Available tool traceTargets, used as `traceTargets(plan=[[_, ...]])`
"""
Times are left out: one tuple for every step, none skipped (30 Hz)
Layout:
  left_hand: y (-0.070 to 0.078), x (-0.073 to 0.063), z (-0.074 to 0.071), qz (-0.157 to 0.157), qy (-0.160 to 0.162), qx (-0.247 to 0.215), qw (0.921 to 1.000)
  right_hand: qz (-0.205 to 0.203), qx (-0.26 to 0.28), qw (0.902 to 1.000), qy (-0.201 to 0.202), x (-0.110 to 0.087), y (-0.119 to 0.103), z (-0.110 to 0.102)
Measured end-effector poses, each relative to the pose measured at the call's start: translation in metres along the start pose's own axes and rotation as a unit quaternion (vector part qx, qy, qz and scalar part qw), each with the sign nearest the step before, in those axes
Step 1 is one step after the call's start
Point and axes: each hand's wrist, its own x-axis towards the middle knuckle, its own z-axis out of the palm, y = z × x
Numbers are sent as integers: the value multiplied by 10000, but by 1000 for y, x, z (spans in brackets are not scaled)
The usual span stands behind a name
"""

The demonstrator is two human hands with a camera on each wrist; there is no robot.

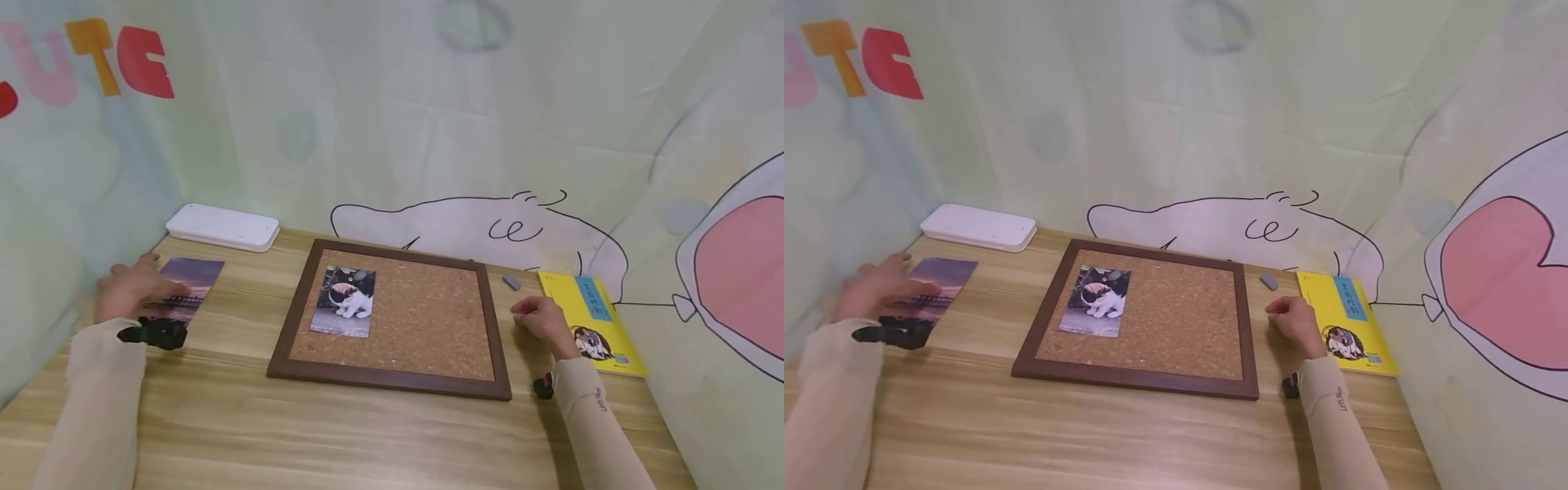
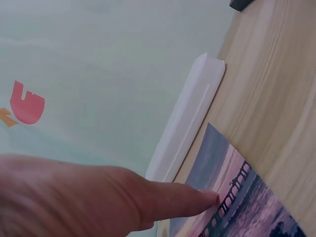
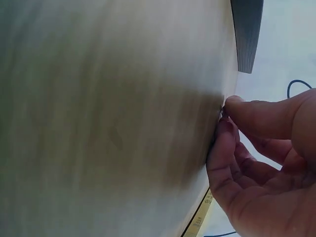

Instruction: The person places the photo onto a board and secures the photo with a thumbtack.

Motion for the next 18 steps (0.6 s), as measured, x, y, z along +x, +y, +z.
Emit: traceTargets(plan=[[0,0,0,-34,-12,-66,10000,-46,-50,10000,-4,1,0,0],[0,0,0,-35,-25,-107,9999,-63,-91,9999,-7,1,0,1],[0,0,1,-36,-32,-121,9999,-86,-125,9999,-12,2,0,1],[1,1,1,-55,-44,-160,9998,-98,-160,9998,-14,2,0,1],[1,1,2,-57,-38,-190,9998,-124,-204,9997,-18,2,0,1],[2,2,2,-72,-24,-216,9997,-146,-222,9996,-28,2,0,2],[1,2,3,-81,6,-197,9998,-171,-245,9995,-40,2,0,2],[2,3,4,-84,45,-173,9998,-204,-266,9994,-42,2,0,2],[1,3,5,-68,108,-113,9999,-235,-280,9993,-37,2,0,2],[2,5,6,-25,169,-35,9998,-279,-293,9992,-22,2,2,2],[3,6,6,18,229,7,9997,-291,-297,9991,0,1,3,2],[3,7,6,49,278,36,9996,-279,-268,9993,4,1,3,2],[3,8,6,99,328,68,9994,-265,-253,9993,13,1,4,2],[3,8,6,155,382,56,9991,-273,-243,9993,19,0,5,1],[2,9,6,225,428,36,9988,-253,-206,9995,25,0,5,1],[2,10,5,273,461,-6,9986,-246,-174,9995,14,0,5,1],[1,10,5,310,478,-133,9983,-230,-141,9996,19,0,4,1],[0,10,4,350,455,-244,9981,-244,-120,9996,17,0,4,1]])
